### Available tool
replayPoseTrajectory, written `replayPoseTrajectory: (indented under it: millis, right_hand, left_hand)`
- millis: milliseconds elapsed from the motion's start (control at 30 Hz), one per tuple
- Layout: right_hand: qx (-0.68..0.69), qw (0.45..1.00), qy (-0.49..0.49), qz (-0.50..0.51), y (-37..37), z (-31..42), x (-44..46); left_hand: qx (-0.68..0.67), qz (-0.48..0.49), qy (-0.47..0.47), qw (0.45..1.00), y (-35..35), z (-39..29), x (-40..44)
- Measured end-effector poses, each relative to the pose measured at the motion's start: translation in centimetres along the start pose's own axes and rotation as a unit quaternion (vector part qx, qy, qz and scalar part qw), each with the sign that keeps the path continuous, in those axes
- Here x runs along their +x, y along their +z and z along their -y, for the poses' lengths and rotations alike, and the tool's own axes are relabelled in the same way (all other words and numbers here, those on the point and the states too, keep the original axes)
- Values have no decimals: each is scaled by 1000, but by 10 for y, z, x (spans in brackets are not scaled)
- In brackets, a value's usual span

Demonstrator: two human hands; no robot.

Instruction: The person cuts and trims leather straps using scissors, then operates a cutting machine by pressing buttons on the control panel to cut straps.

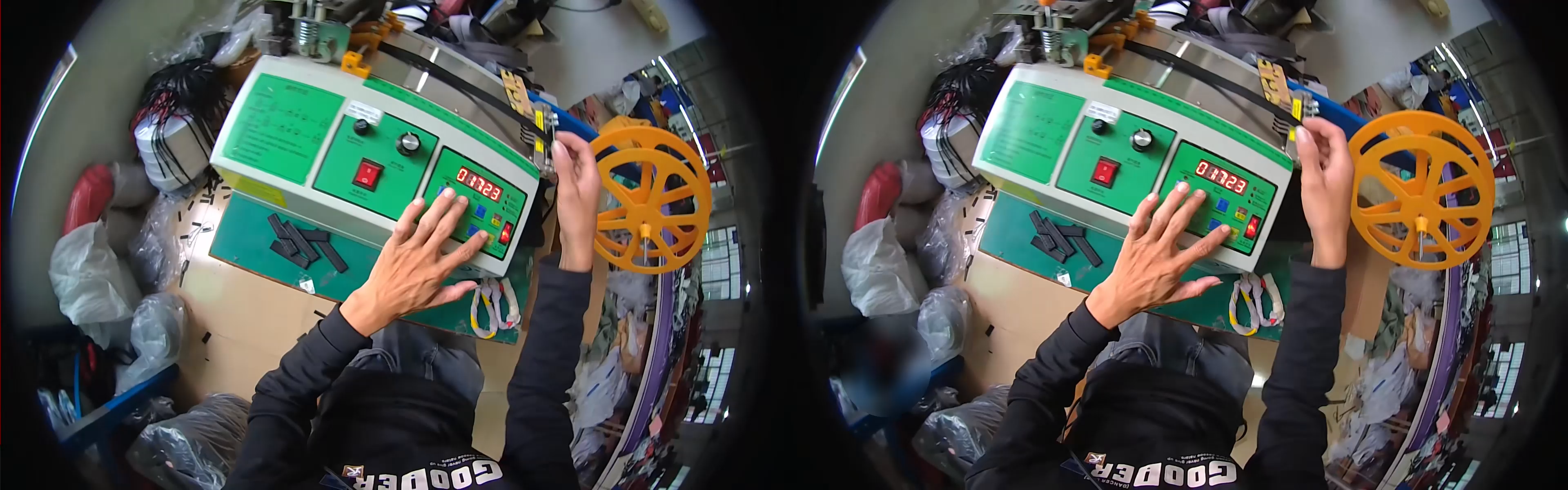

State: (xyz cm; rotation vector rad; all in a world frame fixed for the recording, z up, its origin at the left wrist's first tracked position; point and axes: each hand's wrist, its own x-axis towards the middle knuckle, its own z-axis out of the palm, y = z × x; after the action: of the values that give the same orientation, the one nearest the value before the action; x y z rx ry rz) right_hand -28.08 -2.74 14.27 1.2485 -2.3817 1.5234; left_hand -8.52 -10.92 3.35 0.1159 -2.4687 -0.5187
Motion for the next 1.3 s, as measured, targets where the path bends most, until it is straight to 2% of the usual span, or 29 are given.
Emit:
replayPoseTrajectory:
  millis: [200, 367, 633, 700, 867, 1067, 1200, 1300]
  right_hand:
    - [6, 990, 72, -121, -25, -17, -79]
    - [62, 975, 148, -156, -26, -25, -126]
    - [40, 973, 177, -140, -22, -43, -200]
    - [21, 966, 235, -106, -25, -46, -220]
    - [42, 953, 261, -150, -22, -56, -262]
    - [-25, 956, 261, -130, -17, -60, -276]
    - [-233, 966, 94, -66, -6, -60, -260]
    - [-301, 950, 57, -53, 2, -64, -251]
  left_hand:
    - [56, -3, 3, 998, 11, -10, 3]
    - [84, 0, 3, 996, 13, -12, 3]
    - [108, 1, -5, 994, 19, -25, 10]
    - [106, 4, -20, 994, 20, -29, 12]
    - [109, 9, -21, 994, 25, -35, 14]
    - [122, 2, -34, 992, 26, -45, 18]
    - [123, -6, -55, 991, 29, -48, 20]
    - [137, -15, -53, 989, 30, -49, 22]
